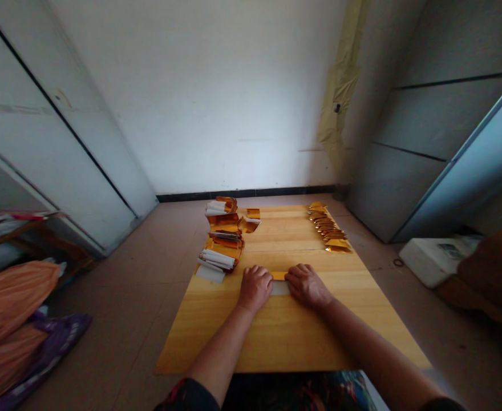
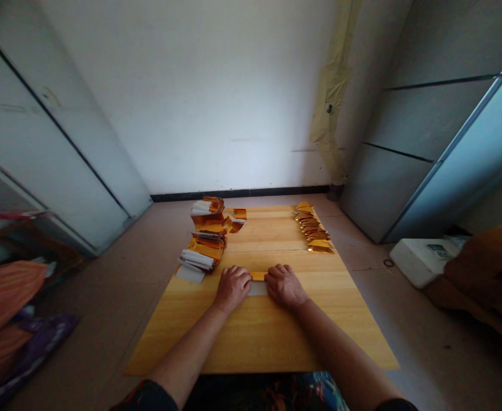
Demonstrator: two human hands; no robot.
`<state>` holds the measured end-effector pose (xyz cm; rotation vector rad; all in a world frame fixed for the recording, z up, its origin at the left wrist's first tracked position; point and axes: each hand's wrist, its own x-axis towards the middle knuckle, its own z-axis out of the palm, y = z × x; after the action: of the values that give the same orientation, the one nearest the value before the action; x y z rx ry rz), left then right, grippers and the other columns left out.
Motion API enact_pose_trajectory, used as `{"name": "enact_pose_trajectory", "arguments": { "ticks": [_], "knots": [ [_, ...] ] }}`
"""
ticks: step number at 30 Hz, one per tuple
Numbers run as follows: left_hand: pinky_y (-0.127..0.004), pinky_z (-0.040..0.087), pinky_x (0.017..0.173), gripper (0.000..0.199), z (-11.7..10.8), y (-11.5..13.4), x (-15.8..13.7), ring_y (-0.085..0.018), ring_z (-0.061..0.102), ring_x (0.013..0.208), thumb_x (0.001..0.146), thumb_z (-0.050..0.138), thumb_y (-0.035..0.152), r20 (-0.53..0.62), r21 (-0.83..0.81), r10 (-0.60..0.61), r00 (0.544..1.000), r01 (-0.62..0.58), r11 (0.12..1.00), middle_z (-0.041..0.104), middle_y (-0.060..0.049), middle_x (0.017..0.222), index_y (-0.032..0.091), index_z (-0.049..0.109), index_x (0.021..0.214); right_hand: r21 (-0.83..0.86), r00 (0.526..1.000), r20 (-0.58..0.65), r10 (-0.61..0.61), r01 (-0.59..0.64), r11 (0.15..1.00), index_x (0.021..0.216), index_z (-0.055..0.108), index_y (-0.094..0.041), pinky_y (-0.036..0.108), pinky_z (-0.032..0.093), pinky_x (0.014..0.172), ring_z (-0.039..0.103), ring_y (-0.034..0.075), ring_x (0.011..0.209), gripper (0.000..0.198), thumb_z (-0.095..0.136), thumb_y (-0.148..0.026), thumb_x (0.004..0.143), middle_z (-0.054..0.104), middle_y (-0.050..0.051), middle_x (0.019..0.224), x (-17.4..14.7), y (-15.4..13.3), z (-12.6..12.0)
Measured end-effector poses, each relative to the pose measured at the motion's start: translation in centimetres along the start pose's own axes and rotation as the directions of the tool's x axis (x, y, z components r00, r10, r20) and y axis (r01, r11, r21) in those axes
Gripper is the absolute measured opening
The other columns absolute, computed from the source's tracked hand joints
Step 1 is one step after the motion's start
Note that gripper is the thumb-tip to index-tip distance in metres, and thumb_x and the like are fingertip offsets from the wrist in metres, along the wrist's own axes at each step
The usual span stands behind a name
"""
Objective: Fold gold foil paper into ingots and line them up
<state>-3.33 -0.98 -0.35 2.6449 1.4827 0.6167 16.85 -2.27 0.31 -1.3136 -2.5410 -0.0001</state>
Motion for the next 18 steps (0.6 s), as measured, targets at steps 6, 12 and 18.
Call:
{"name": "enact_pose_trajectory", "arguments": {
  "ticks": [6,12,18],
  "knots": [
    [-0.036,0.032,0.08,0.018,-0.4,-0.2,-0.9,-0.02,0.052,0.093,0.088,0.049,0.022,0.025,-0.005,0.053,0.998,-0.053,0.999,0.064,-0.005,0.094,0.026,0.065,0.095,0.017,1.0,0.011,-0.015,0.014,1.0,0.101,0.061,-0.021,0.032,0.031,0.081,0.048,0.019,0.091,0.02,0.046,-0.03,0.09,0.061,0.006,0.097,-0.7,0.3,0.0],
    [-0.037,0.03,0.082,0.02,-1.0,-0.5,-0.7,-0.02,0.053,0.093,0.089,0.049,0.02,0.038,0.033,0.06,0.997,-0.061,0.998,0.066,-0.004,0.097,0.028,0.064,0.098,0.005,0.999,0.046,0.024,-0.024,1.0,0.11,0.058,-0.021,0.034,0.03,0.084,0.048,0.022,0.097,0.029,0.053,-0.037,0.086,0.061,0.008,0.105,-0.8,-0.5,-0.4],
    [-0.037,0.032,0.083,0.019,-0.9,-1.1,0.4,-0.02,0.053,0.095,0.087,0.049,0.015,0.07,0.064,0.109,0.992,-0.114,0.991,0.066,-0.004,0.097,0.024,0.065,0.09,-0.04,0.994,0.065,0.085,-0.083,0.996,0.104,0.06,-0.022,0.033,0.03,0.081,0.049,0.021,0.094,0.023,0.049,-0.036,0.089,0.061,0.007,0.102,-0.4,-1.4,-0.6]
  ]
}}
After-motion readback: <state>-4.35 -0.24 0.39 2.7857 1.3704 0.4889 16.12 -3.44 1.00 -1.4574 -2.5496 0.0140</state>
